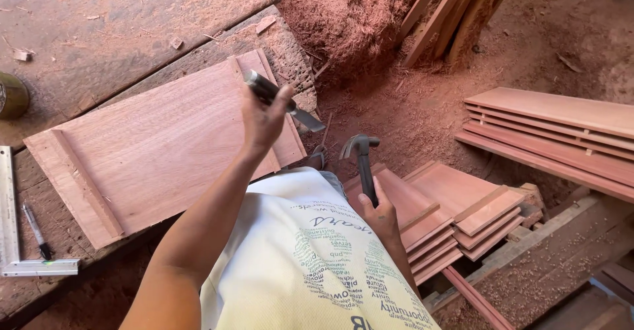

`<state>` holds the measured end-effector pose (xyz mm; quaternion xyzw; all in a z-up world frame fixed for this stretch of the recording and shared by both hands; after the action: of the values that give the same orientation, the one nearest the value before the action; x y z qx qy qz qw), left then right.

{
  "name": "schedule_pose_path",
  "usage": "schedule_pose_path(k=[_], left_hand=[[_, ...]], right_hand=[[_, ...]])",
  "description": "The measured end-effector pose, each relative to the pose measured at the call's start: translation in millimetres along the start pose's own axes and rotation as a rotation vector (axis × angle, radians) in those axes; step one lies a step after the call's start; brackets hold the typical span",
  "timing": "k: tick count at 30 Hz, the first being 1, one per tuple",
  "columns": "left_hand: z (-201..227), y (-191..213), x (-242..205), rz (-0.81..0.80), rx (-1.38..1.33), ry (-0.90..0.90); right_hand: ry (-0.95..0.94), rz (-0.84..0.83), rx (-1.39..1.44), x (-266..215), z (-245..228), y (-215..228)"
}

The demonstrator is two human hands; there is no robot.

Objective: The person uses a hammer and a metal punch to drive fasteners into a wooden board on a workbench. They then move the board to a stack and use a hand saw to cut a piece of wood.

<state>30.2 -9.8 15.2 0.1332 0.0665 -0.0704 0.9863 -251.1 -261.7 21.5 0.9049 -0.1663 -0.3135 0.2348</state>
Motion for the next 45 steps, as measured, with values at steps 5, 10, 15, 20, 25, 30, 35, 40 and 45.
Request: schedule_pose_path(k=[5,10,15,20,25,30,35,40,45], left_hand=[[2.2,23.4,19.1,0.099,-0.193,-0.096],[19.4,20.8,15.0,-0.002,-0.193,-0.234],[20.5,14.5,-0.1,-0.028,-0.136,-0.276],[7.8,11.5,10.7,-0.065,-0.132,-0.135],[15.1,9.8,6.1,-0.048,-0.147,-0.152],[24.9,13.8,15.9,-0.045,-0.070,-0.304],[42.4,10.5,21.8,-0.087,0.013,-0.371],[28.6,6.9,43.1,-0.069,0.159,-0.325],[45.6,11.7,44.9,-0.019,0.124,-0.412]], right_hand=[[-0.003,0.084,0.104,-18.4,6.6,-11.0],[-0.102,0.098,0.293,-38.3,4.8,-29.0],[-0.157,0.119,0.314,-58.9,5.0,-34.4],[-0.108,0.112,0.206,-57.0,37.8,-27.9],[0.269,0.097,0.124,-64.5,25.7,-3.3],[-0.094,0.062,0.252,-65.6,55.4,17.2],[-0.098,0.043,0.274,-58.8,77.6,31.1],[-0.066,0.020,0.202,-50.9,73.9,38.9],[-0.038,-0.011,0.290,-43.7,71.4,38.5]])
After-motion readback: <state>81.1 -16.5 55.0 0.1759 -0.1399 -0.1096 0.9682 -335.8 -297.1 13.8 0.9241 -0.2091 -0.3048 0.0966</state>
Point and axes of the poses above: each hand's wrist, its own x-axis towards the middle knuckle, its own y-axis out of the back of the hand, z = x × y, the point moved 8 cm from there along x, towards the middle knuckle, and after that the axes turned 2 degrees about x, right-handed, at the moved point
